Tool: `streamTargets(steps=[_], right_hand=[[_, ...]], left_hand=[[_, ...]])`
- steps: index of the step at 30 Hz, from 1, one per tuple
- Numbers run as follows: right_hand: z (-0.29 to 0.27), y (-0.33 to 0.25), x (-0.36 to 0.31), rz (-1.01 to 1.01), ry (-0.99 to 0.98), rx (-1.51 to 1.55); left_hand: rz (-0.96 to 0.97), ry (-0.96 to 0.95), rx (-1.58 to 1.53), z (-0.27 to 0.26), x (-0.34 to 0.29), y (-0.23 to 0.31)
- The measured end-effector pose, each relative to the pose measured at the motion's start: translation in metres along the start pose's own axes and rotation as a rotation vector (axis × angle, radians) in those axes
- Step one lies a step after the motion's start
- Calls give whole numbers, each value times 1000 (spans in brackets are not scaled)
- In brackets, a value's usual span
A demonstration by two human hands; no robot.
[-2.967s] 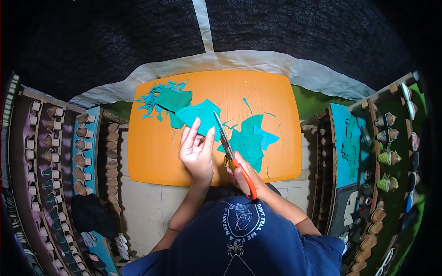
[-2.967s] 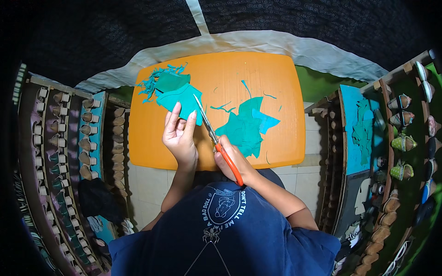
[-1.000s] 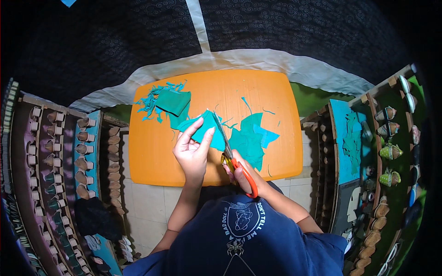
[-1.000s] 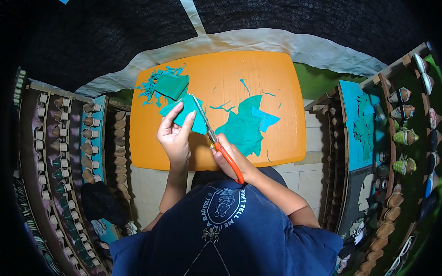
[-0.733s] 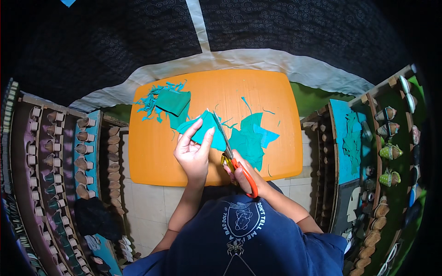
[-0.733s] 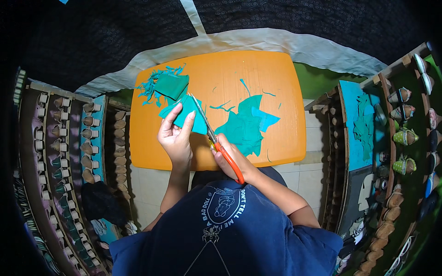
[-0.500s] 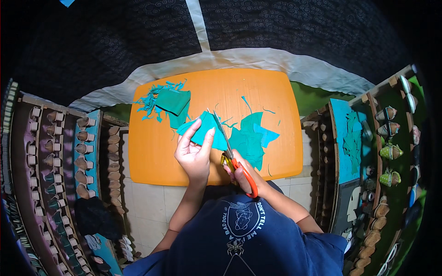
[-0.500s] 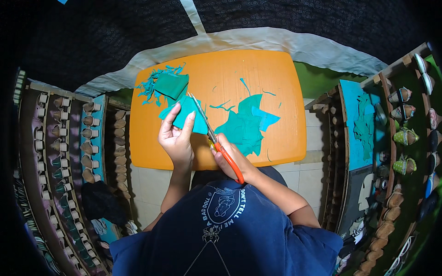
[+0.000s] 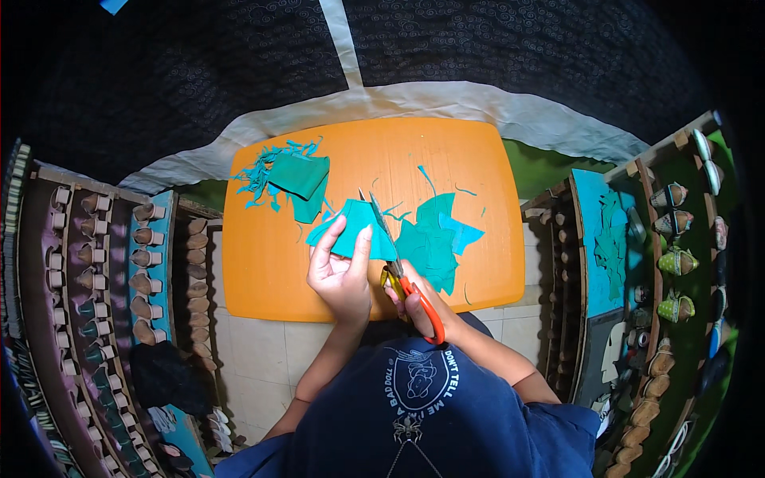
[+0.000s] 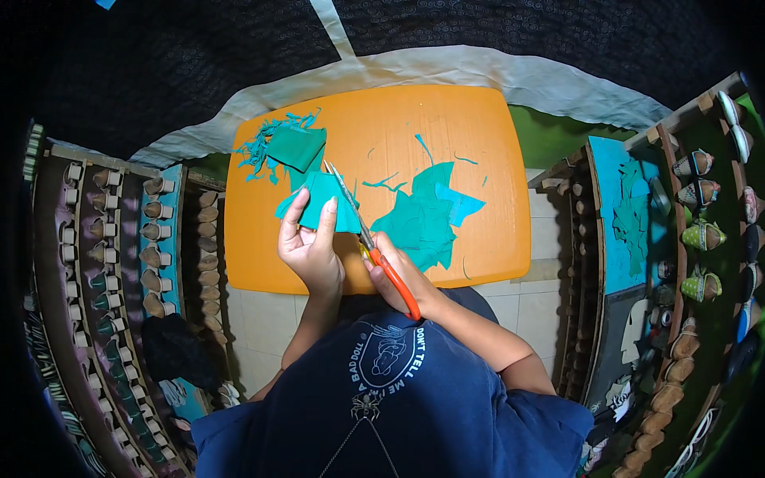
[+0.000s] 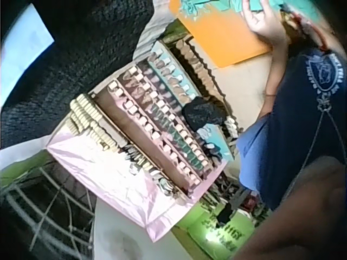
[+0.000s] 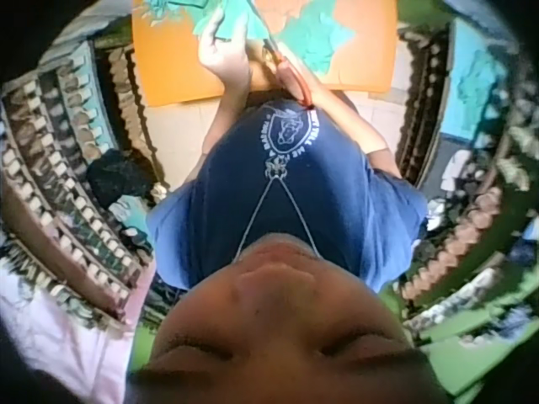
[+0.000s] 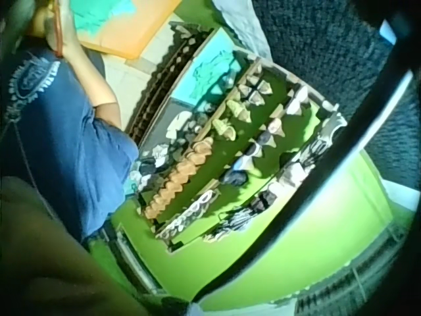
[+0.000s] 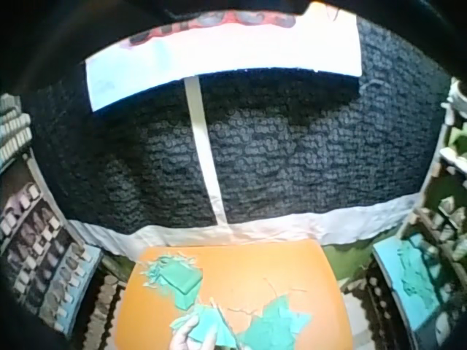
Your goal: The person cuts a green fabric sheet into smaller pieces using orange-handled scissors on an orange table. They repeatedly reposition the fabric and trim edges to create multiple cut pieces, which accumulate on the table surface.
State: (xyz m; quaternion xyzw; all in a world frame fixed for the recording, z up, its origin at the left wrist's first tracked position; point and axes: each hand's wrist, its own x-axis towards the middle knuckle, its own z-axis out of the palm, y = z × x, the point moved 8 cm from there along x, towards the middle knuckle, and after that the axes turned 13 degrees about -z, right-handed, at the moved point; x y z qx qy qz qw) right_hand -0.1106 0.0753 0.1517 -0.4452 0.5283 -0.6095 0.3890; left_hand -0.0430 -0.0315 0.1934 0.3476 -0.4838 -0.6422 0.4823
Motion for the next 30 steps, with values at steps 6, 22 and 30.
streamTargets(steps=[6,22,30], right_hand=[[-1,2,-1,7,10,13],[-2,9,-2,22,10,17],[-2,5,-3,57,8,15]], left_hand=[[-40,36,-89,-1,-3,-5],[-112,45,-90,-2,-7,-11],[-103,35,-94,-4,-7,-12]])
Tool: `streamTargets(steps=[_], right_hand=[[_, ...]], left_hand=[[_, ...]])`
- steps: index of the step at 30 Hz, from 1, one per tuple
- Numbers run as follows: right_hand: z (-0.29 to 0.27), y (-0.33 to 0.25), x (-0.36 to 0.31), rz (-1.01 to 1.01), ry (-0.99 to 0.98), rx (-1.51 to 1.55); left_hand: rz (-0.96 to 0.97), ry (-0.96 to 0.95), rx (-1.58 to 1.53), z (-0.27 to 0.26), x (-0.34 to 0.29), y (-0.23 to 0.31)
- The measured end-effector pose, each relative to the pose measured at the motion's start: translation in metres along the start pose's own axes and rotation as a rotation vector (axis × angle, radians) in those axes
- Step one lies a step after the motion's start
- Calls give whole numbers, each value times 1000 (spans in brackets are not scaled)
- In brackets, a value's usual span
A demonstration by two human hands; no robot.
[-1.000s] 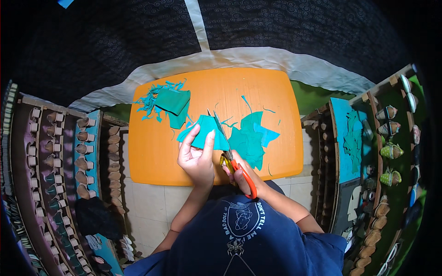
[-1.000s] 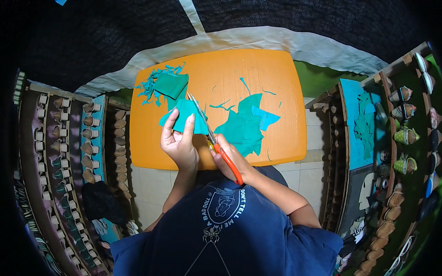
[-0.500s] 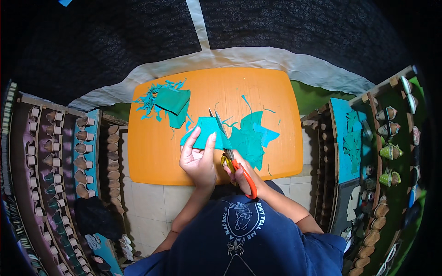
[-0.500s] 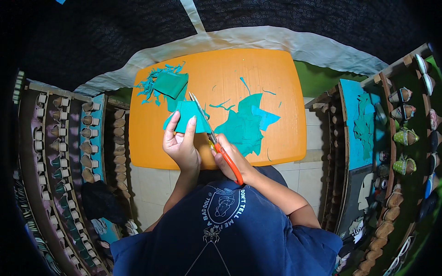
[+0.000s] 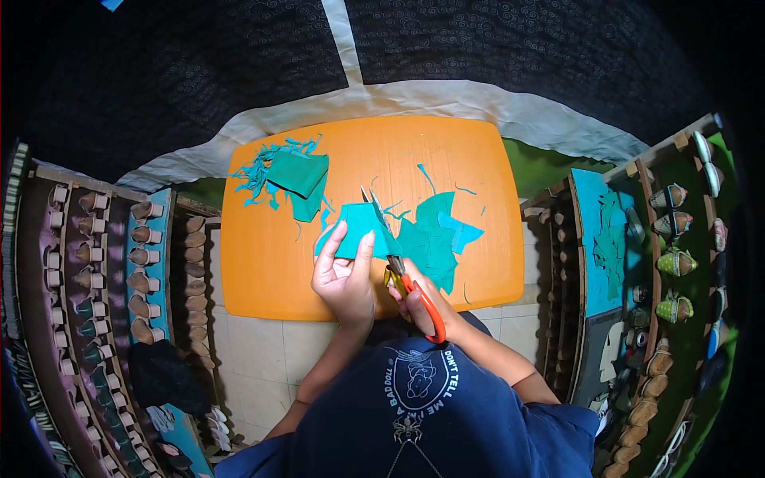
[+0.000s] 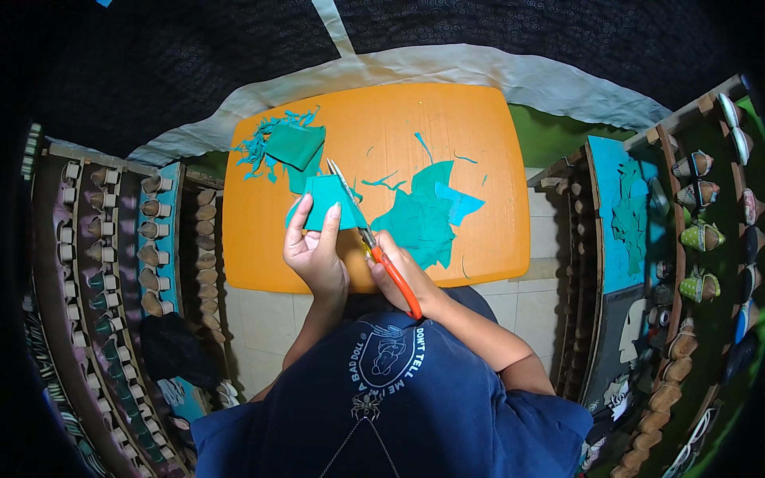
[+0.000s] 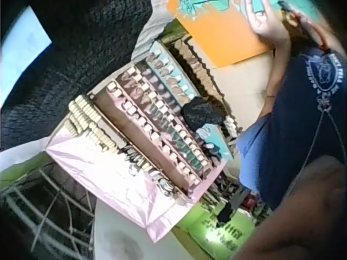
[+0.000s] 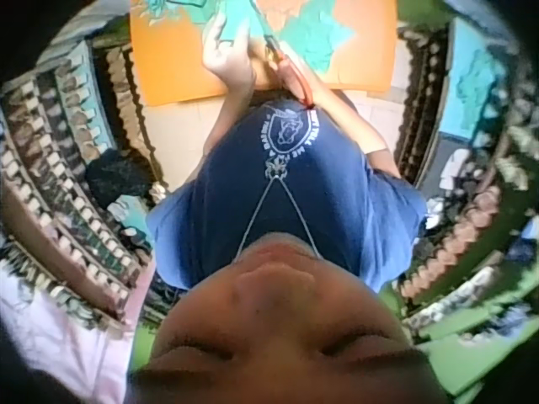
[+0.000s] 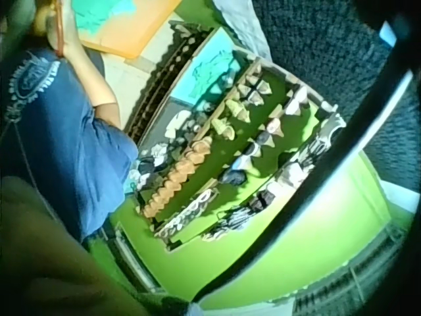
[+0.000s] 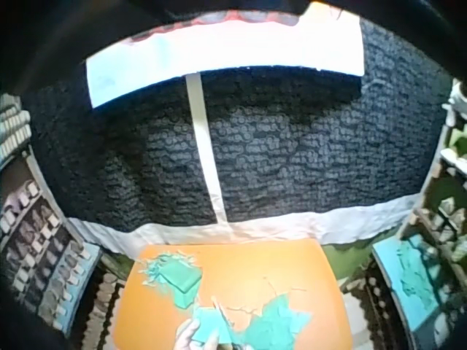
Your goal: The person cuts a green fabric sheet into smaller pieces using orange-handled scissors on an orange table. They repeatedly reposition the fabric and trim edges to create multiple cut pieces, which accumulate on the table surface.
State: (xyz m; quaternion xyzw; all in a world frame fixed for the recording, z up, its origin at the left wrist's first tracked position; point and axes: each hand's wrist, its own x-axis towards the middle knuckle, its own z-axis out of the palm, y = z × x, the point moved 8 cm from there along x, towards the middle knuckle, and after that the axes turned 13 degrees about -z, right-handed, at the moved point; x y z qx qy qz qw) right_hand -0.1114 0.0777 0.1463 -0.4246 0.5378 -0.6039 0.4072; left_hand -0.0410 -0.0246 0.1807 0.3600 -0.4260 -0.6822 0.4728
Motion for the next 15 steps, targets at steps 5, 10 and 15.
streamTargets(steps=[5,10,15], right_hand=[[2,6,-1,-47,14,11],[1,5,0,-24,4,5],[2,4,-1,-23,-3,-11]], left_hand=[[-7,11,-32,0,-2,-2],[-23,-1,-26,-1,-3,-3],[-22,2,-28,-2,-3,-3]])
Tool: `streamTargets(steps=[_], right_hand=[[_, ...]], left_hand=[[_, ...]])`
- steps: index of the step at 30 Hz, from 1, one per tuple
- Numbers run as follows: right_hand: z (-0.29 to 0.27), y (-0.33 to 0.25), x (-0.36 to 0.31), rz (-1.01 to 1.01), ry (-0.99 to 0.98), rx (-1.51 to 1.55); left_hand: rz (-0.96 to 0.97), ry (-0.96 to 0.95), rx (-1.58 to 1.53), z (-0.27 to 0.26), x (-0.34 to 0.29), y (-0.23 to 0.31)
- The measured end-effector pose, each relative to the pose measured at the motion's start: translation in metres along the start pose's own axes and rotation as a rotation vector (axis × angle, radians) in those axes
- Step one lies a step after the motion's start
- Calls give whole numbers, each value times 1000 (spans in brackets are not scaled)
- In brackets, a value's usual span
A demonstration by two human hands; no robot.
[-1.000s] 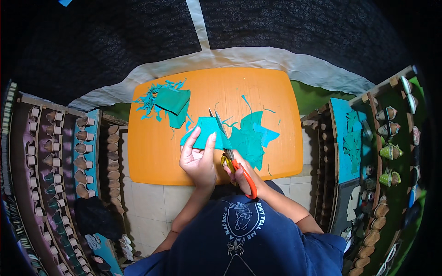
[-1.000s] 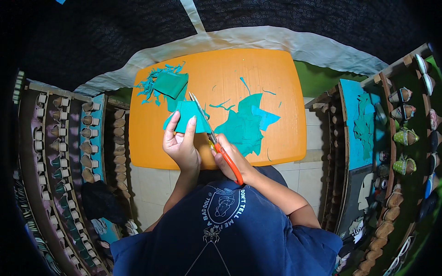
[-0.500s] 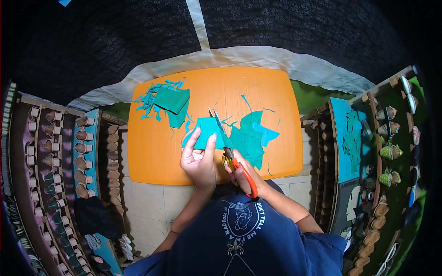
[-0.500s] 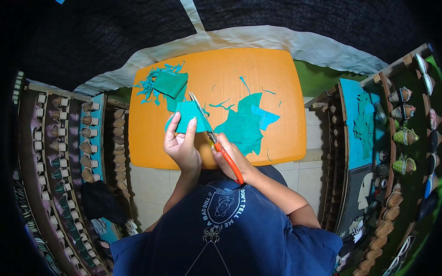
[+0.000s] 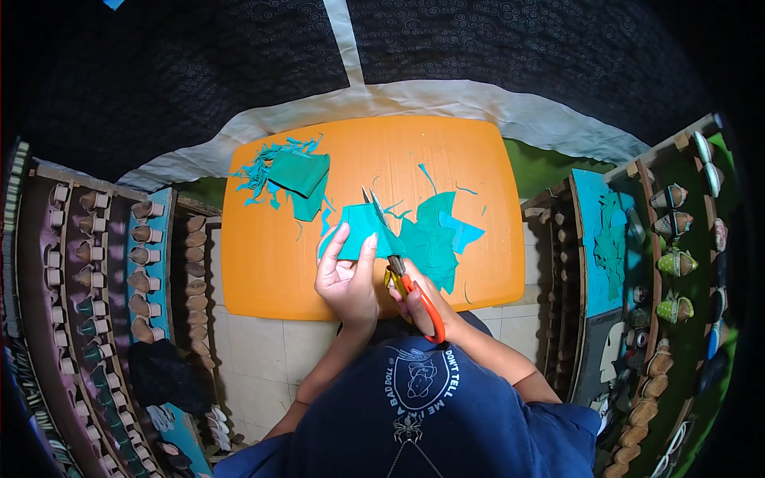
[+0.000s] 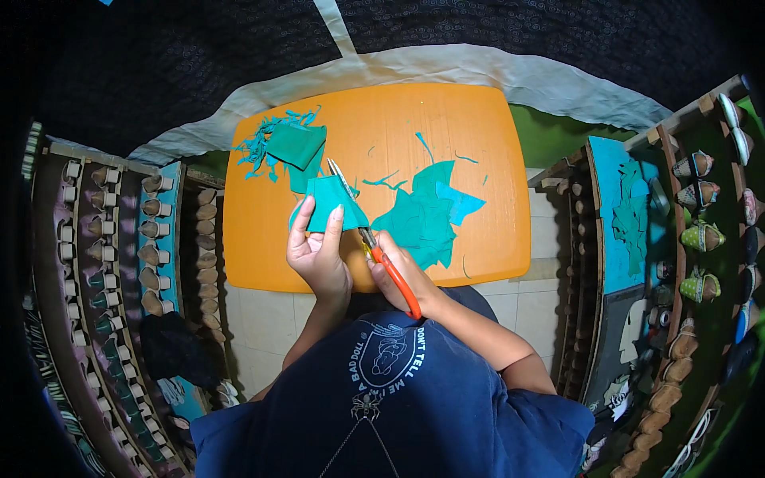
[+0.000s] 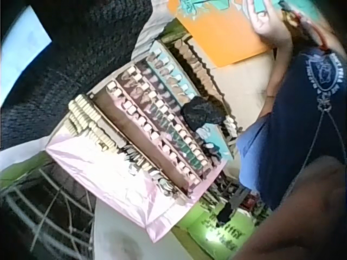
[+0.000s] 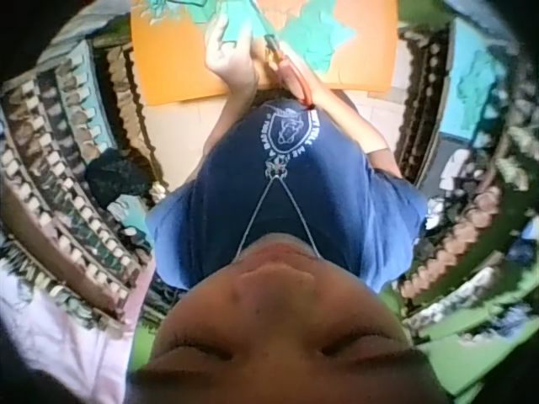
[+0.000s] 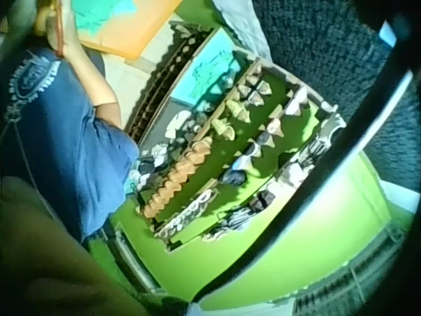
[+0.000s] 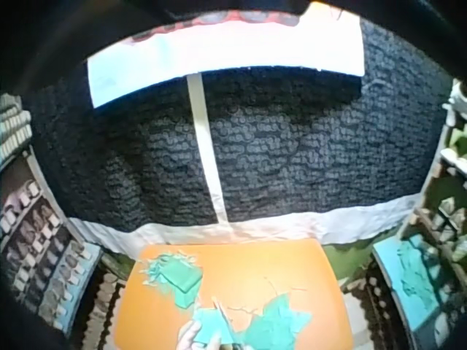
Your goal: The person cuts a green fabric sheet into smaller pieces using orange-handled scissors on an orange table. They repeatedly reposition the fabric and trim edges to create multiple cut pieces, which accumulate on the table surface.
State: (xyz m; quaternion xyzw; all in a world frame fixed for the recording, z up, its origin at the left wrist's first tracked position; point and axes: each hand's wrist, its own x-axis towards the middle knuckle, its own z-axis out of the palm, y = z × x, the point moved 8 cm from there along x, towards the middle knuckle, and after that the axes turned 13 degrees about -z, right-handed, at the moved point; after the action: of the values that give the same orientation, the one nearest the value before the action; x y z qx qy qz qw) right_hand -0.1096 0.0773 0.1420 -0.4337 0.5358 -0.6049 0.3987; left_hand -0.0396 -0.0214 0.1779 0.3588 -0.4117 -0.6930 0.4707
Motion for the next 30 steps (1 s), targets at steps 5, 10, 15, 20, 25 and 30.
streamTargets(steps=[5,10,15,20,25,30], right_hand=[[0,1,1,-17,14,-14],[-2,-3,2,-29,11,-39],[-6,-5,4,-36,23,-84],[-11,-1,5,-52,28,-147],[-7,1,2,33,6,-39],[-3,-5,4,-109,-60,38]], left_hand=[[-5,1,-3,0,-1,-3],[41,-18,8,3,-1,2],[10,-19,32,1,2,-3],[35,-20,25,2,2,-1],[-5,-27,19,2,2,-3],[-36,-9,10,0,2,-4]])
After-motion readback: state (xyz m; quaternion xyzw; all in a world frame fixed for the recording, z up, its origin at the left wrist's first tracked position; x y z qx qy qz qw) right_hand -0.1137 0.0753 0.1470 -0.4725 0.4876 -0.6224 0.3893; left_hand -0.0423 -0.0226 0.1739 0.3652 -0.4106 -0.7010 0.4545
